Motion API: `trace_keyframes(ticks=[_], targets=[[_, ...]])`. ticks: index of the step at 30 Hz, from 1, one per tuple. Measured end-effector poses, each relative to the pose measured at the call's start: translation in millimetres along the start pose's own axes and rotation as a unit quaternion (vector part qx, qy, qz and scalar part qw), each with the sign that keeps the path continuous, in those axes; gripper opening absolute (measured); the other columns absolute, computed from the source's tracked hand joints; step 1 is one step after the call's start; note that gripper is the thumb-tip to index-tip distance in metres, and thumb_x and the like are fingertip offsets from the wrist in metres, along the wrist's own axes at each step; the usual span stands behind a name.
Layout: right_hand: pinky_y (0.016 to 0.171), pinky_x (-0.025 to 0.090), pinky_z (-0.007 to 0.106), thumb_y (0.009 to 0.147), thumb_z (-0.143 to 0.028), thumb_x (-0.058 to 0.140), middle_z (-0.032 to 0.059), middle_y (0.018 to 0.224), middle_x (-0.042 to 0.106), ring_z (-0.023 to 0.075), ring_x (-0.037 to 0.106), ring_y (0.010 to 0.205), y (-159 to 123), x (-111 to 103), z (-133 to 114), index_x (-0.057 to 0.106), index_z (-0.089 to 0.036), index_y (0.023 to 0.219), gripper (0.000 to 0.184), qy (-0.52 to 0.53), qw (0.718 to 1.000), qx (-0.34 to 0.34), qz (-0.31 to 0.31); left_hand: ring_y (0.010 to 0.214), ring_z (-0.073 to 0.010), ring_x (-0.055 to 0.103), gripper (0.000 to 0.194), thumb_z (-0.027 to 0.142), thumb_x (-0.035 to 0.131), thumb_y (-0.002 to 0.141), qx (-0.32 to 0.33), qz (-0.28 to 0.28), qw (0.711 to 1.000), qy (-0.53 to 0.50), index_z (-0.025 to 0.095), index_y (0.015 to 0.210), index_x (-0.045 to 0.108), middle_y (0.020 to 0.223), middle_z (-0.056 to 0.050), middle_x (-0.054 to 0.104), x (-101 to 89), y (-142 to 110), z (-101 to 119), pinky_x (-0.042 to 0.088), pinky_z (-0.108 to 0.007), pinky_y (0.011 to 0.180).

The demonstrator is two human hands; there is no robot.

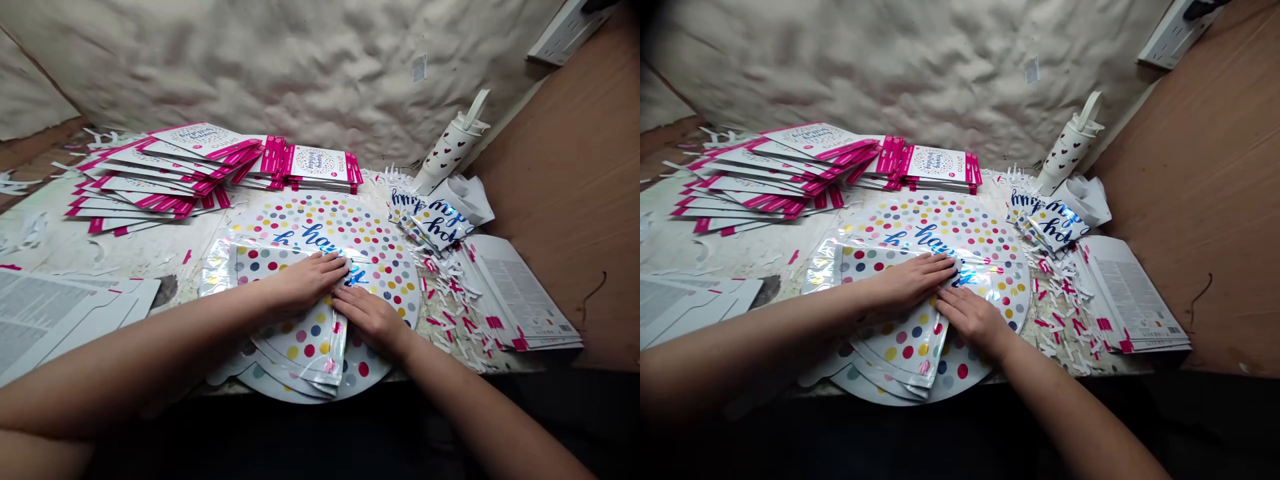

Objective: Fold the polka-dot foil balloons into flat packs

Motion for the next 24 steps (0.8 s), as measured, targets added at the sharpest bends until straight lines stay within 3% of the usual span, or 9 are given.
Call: trace_keyframes(ticks=[4, 8, 11, 15, 20, 24], targets=[[0.093, 0.049, 0.043, 0.083, -0.010, 0.053, 0.0162, 0.106, 0.067, 0.0255, 0.059, 0.107, -4, -5, -16, 0.063, -0.010, 0.101, 0.021, -0.022, 0.999, -0.027, 0.038, 0.135, -0.0256, 0.020, 0.047, 0.034, 0.029, 0.094, -0.022, -0.045, 0.999, 0.015, 0.016, 0.138, 0.031, 0.147, -0.012, 0.026, 22.2, 0, -12, 0.021, -0.043, 0.108], [0.094, 0.048, 0.042, 0.084, -0.007, 0.048, 0.0137, 0.103, 0.068, 0.0236, 0.060, 0.105, -3, 0, -29, 0.064, -0.012, 0.097, 0.021, -0.035, 0.996, -0.071, 0.031, 0.137, -0.0239, 0.016, 0.051, 0.035, 0.028, 0.094, -0.024, -0.031, 0.999, 0.030, 0.017, 0.141, 0.024, 0.149, -0.009, 0.021, 21.8, -7, -9, 0.016, -0.040, 0.110], [0.098, 0.045, 0.040, 0.086, -0.009, 0.047, 0.0109, 0.103, 0.069, 0.0202, 0.059, 0.107, -2, 1, -29, 0.063, -0.013, 0.099, 0.021, 0.016, 0.996, -0.085, 0.006, 0.134, -0.0292, 0.022, 0.059, 0.040, 0.034, 0.090, -0.009, -0.052, 0.997, 0.051, 0.018, 0.142, 0.021, 0.149, -0.009, 0.020, 18.9, -7, -7, 0.016, -0.044, 0.107], [0.104, 0.036, 0.039, 0.089, -0.014, 0.043, 0.0069, 0.104, 0.069, 0.0154, 0.060, 0.106, -6, 0, -25, 0.062, -0.017, 0.101, 0.023, 0.076, 0.996, -0.050, -0.001, 0.125, -0.0373, 0.030, 0.069, 0.049, 0.042, 0.081, -0.021, -0.072, 0.995, 0.071, 0.025, 0.143, 0.021, 0.148, -0.006, 0.024, 17.3, 2, -10, 0.021, -0.051, 0.100], [0.110, 0.025, 0.038, 0.085, -0.014, 0.047, 0.0038, 0.103, 0.069, 0.0138, 0.061, 0.103, -14, 1, -21, 0.063, -0.020, 0.099, 0.022, 0.141, 0.990, -0.005, -0.009, 0.119, -0.0376, 0.037, 0.065, 0.053, 0.036, 0.084, -0.056, -0.051, 0.994, 0.078, 0.021, 0.140, 0.030, 0.145, -0.008, 0.032, 19.8, 24, -8, 0.025, -0.050, 0.097], [0.109, 0.023, 0.038, 0.082, -0.011, 0.049, 0.0019, 0.100, 0.071, 0.0130, 0.063, 0.100, -19, -1, -16, 0.063, -0.022, 0.096, 0.023, 0.189, 0.981, 0.041, -0.024, 0.131, -0.0338, 0.024, 0.056, 0.047, 0.030, 0.090, -0.070, -0.055, 0.994, 0.065, 0.021, 0.139, 0.031, 0.147, -0.005, 0.028, 19.6, 9, -8, 0.019, -0.048, 0.103]])
Point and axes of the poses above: each hand's wrist, its own y-axis towards the middle knuckle, its own x-axis out of the palm, z = x × y, the point moved 4 cm from there along y, towards the middle knuckle
